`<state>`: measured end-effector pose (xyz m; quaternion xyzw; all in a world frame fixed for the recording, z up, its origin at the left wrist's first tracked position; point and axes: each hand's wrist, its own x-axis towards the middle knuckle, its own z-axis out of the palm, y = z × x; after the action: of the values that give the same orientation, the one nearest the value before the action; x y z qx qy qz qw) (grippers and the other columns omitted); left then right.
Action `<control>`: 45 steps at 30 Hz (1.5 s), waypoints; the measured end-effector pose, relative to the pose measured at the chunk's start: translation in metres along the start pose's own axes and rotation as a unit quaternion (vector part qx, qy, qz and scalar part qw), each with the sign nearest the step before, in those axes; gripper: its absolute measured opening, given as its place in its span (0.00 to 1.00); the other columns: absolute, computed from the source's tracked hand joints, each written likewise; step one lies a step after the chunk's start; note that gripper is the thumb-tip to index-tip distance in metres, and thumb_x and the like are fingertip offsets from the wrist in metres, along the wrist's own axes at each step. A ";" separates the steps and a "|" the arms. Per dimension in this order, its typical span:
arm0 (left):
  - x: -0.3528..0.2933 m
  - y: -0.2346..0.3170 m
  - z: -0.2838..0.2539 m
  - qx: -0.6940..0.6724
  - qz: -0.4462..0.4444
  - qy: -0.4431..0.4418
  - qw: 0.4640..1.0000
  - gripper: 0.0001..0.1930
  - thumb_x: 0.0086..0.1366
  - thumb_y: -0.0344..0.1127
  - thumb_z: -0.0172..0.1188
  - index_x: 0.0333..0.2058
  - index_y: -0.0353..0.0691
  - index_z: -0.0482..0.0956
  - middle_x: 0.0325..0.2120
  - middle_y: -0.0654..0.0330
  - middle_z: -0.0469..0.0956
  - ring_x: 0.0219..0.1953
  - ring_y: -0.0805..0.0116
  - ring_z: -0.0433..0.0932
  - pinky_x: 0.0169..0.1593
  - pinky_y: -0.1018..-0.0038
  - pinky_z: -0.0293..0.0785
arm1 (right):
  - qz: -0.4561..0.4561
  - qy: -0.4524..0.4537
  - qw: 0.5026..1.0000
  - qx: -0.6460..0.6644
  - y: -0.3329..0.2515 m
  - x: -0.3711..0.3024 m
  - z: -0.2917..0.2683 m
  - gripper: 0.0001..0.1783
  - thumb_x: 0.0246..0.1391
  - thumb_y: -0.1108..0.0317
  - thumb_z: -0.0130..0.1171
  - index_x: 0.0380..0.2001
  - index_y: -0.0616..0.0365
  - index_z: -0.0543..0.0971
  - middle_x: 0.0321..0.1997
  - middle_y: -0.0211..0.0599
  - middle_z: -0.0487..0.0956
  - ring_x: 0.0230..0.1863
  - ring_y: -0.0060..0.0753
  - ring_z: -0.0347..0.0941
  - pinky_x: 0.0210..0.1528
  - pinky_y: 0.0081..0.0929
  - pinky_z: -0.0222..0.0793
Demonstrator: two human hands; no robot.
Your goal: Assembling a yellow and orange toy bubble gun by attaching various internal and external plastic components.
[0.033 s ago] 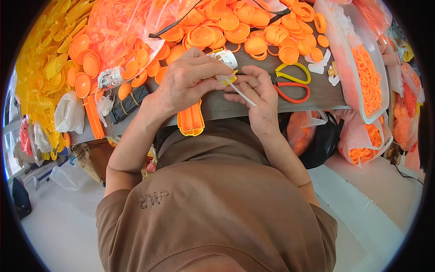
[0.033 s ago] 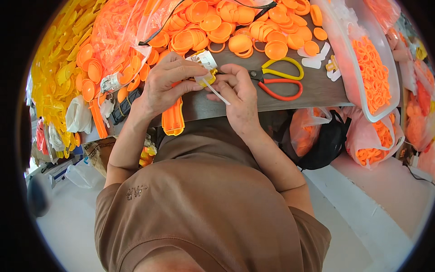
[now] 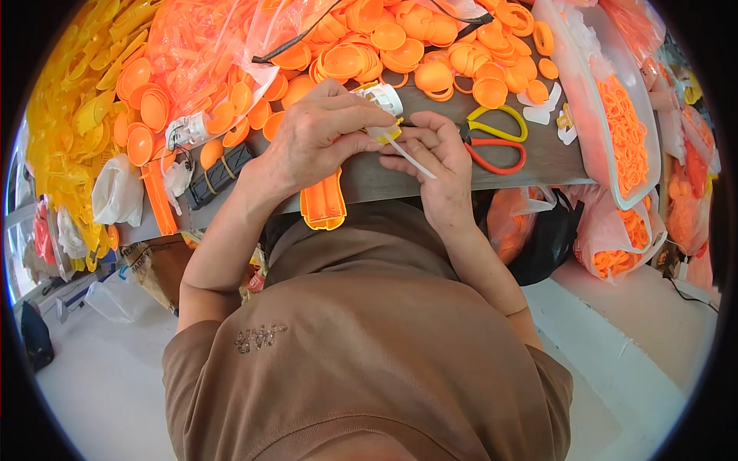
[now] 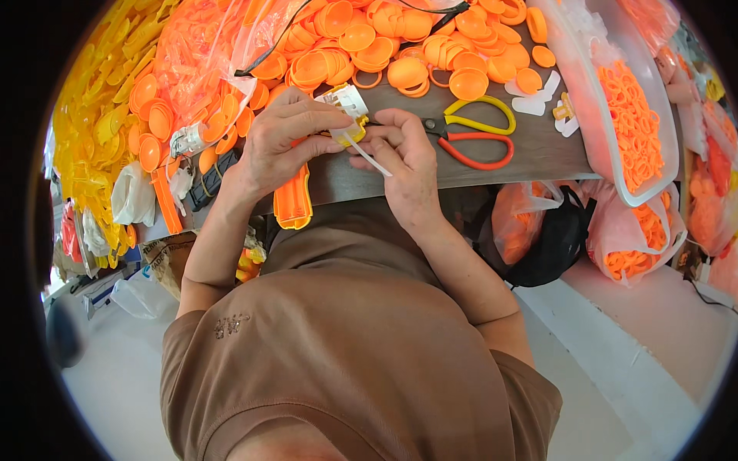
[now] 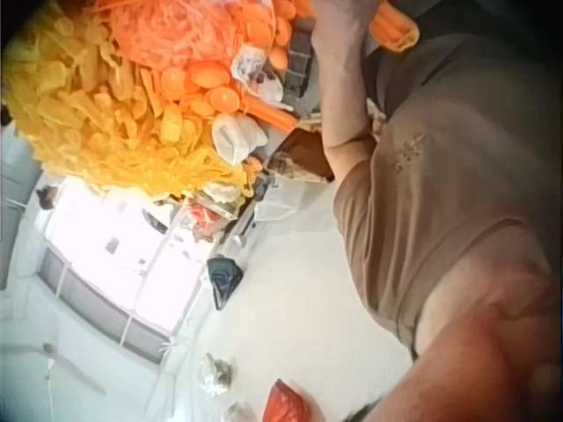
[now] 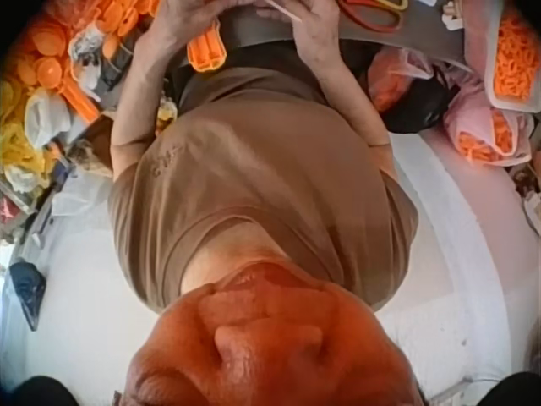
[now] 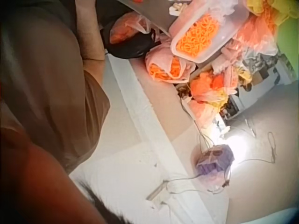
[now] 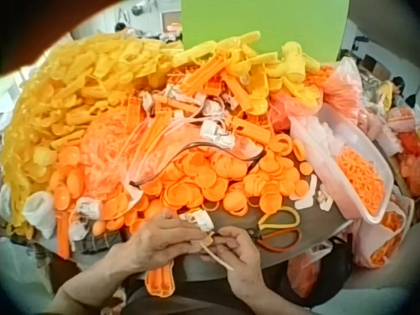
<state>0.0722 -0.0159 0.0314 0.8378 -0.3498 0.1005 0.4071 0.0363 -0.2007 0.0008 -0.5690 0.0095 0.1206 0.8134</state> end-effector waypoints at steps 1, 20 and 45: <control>0.000 -0.001 0.000 -0.001 -0.001 -0.001 1.000 0.13 0.51 0.30 0.64 0.37 0.42 0.80 0.31 0.64 0.80 0.32 0.65 0.72 0.38 0.72 0.68 | 0.011 0.006 0.999 0.050 0.001 0.000 0.000 0.16 0.60 0.75 0.44 0.51 0.66 0.61 0.43 0.46 0.75 0.45 0.37 0.76 0.44 0.30 0.75; -0.002 -0.007 -0.001 0.034 0.009 -0.015 0.999 0.12 0.54 0.31 0.61 0.39 0.41 0.81 0.32 0.63 0.78 0.34 0.64 0.71 0.36 0.72 0.71 | 0.053 -0.021 0.982 0.183 0.005 -0.014 0.010 0.18 0.61 0.75 0.42 0.53 0.71 0.67 0.51 0.49 0.73 0.52 0.39 0.72 0.56 0.34 0.68; -0.002 -0.014 -0.007 -0.031 0.002 -0.027 0.999 0.12 0.54 0.29 0.62 0.39 0.39 0.79 0.31 0.61 0.76 0.34 0.63 0.72 0.37 0.71 0.70 | -0.014 -0.073 0.989 0.126 0.019 -0.015 0.010 0.23 0.59 0.74 0.43 0.58 0.70 0.63 0.54 0.48 0.71 0.55 0.39 0.69 0.58 0.35 0.64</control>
<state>0.0808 -0.0038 0.0263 0.8265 -0.3656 0.0676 0.4227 0.0171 -0.1884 -0.0107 -0.4514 -0.0422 0.1483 0.8789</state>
